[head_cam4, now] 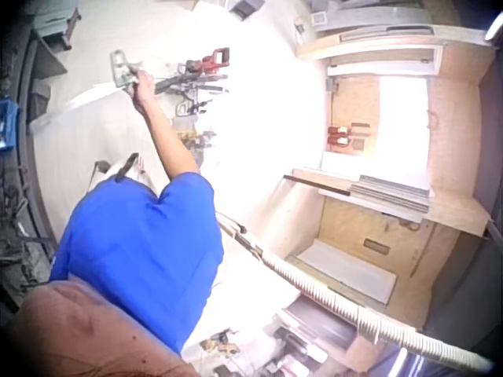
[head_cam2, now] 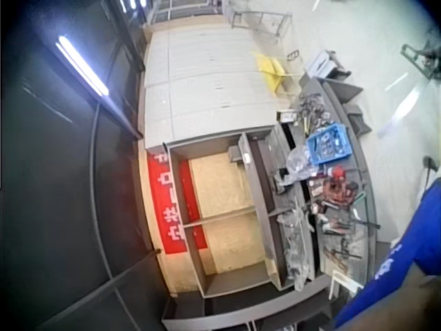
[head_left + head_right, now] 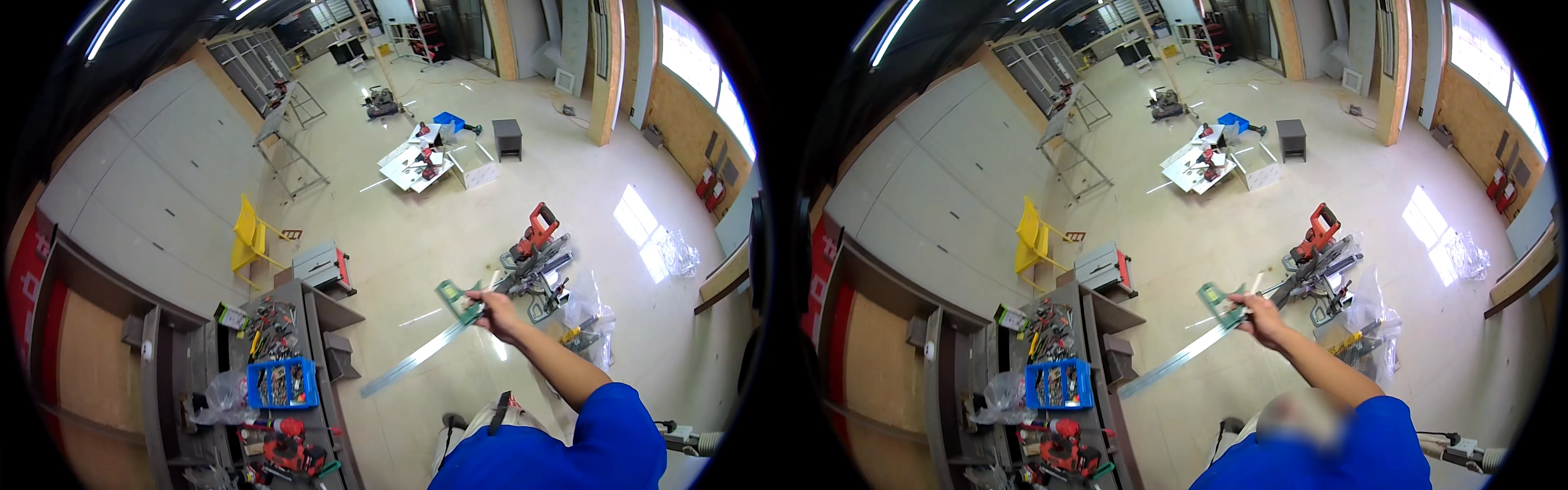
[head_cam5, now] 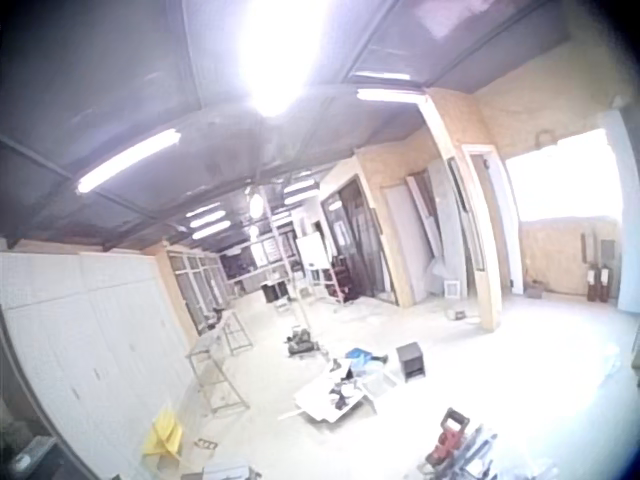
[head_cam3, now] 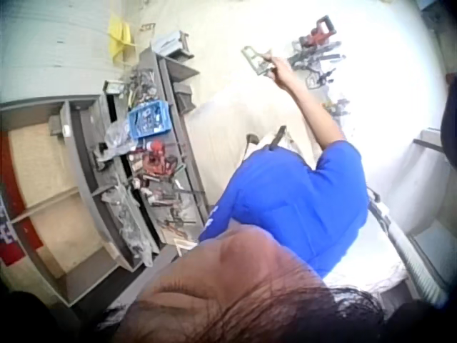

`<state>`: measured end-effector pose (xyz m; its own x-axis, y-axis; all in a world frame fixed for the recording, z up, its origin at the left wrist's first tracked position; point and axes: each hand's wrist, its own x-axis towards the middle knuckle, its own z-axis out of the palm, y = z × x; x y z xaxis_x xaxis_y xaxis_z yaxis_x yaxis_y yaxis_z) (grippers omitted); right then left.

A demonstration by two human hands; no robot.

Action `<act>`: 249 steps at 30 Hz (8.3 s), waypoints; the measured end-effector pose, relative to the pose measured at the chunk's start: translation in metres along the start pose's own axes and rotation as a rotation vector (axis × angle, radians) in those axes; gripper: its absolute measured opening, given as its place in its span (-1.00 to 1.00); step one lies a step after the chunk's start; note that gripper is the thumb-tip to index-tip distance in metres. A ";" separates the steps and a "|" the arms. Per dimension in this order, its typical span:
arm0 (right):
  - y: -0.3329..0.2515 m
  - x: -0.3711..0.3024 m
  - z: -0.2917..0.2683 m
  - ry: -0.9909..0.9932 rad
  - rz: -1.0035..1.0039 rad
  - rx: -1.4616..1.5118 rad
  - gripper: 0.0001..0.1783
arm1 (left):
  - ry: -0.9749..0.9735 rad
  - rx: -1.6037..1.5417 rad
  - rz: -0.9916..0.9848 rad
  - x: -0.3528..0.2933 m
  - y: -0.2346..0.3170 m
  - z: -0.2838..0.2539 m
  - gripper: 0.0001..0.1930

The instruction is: The person uses a jigsaw to cut a white board, then places the cut piece into a wooden box frame. They sit on the floor and fit the piece into the box, adjusting it to ensure it fits properly.

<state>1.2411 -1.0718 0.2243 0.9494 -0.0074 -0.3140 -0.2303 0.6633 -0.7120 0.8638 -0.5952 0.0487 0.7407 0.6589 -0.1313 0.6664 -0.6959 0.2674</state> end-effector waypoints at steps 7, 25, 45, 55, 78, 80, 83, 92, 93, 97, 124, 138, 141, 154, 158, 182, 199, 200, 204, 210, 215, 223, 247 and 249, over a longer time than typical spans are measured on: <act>-0.061 0.100 -0.103 0.289 -0.274 0.167 -0.55 | -0.047 0.040 0.013 0.106 0.088 0.035 -0.43; -0.260 0.233 -0.223 0.982 -0.916 0.207 -0.49 | -0.240 -0.776 0.226 0.673 0.729 0.105 -0.70; -0.652 0.809 -0.347 0.860 -0.916 0.253 -0.51 | -0.634 -1.039 0.015 0.688 1.327 0.340 -0.55; -0.809 0.933 -0.479 0.822 -0.692 0.278 -0.52 | -0.383 -0.773 0.098 0.649 1.559 0.450 -0.64; -0.985 1.395 -0.538 0.018 0.125 -0.341 -0.55 | 0.179 -0.730 -0.144 0.310 1.676 0.392 -0.63; -0.975 1.399 -0.520 0.009 0.155 -0.390 -0.54 | 0.168 -0.840 -0.151 0.303 1.666 0.404 -0.65; -0.984 1.403 -0.510 0.036 0.172 -0.490 -0.54 | 0.104 -0.856 -0.249 0.287 1.674 0.416 -0.67; -0.976 1.501 -0.460 0.025 0.080 -0.822 -0.59 | 0.231 -0.835 -0.273 0.296 1.661 0.456 -0.63; -0.967 1.513 -0.462 0.008 0.077 -0.832 -0.61 | 0.229 -0.796 -0.281 0.297 1.663 0.455 -0.63; -0.929 1.581 -0.457 0.005 0.141 -0.916 -0.66 | 0.296 -0.778 -0.366 0.311 1.700 0.422 -0.64; -0.708 1.745 -0.515 -0.122 0.138 -1.144 -0.55 | 0.344 -0.851 -0.570 0.438 1.804 0.514 -0.62; -0.348 1.910 -0.719 -0.394 0.651 -1.029 -0.64 | 0.116 -1.179 -0.763 0.509 1.714 0.828 -0.58; -0.332 1.949 -0.760 -0.449 0.741 -1.111 -0.65 | 0.066 -1.174 -0.592 0.552 1.712 0.830 -0.59; -0.285 1.946 -0.845 -0.365 0.771 -1.349 -0.73 | 0.079 -1.152 -0.314 0.594 1.711 0.797 -0.54; -0.342 1.948 -0.828 -0.737 0.553 -1.695 -0.58 | 0.086 -1.216 -0.363 0.585 1.714 0.807 -0.60; -0.437 1.818 -0.534 -1.969 0.292 -1.632 -0.59 | 0.559 -1.051 -0.284 0.496 1.762 0.779 -0.76; -0.475 1.786 -0.768 -1.912 -0.191 -3.262 -0.51 | 1.304 -0.595 -0.708 0.409 1.754 0.767 -0.71; -0.480 1.783 -0.776 -1.804 -0.234 -3.303 -0.51 | 1.290 -0.591 -0.730 0.411 1.755 0.772 -0.70; -0.473 1.855 -0.713 -2.398 -0.035 -2.910 -0.61 | 1.257 -0.598 -0.720 0.423 1.747 0.752 -0.69; -0.488 1.759 -0.619 -1.903 0.461 -1.849 -0.49 | 1.140 -0.747 -0.440 0.417 1.745 0.743 -0.73; -0.495 1.615 -0.617 -1.965 0.119 -1.121 -0.09 | 0.943 -1.029 -0.215 0.429 1.760 0.761 -0.76; -0.479 1.521 -0.704 -1.691 -0.175 -1.409 0.20 | 0.869 -0.881 -0.549 0.480 1.806 0.838 -0.60; -0.372 1.674 -0.636 -1.467 0.338 -1.596 -0.05 | 0.498 -1.560 -1.012 0.510 1.776 1.112 -0.51; -0.343 1.758 -0.606 -1.505 -0.037 -1.484 -0.04 | 0.516 -1.555 -0.989 0.530 1.772 1.120 -0.54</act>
<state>2.8594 -1.7662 -0.4644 0.1817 0.9614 -0.2068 0.5519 -0.2737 -0.7877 2.5323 -1.7997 -0.6162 -0.0885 0.8146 -0.5732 -0.0961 0.5658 0.8189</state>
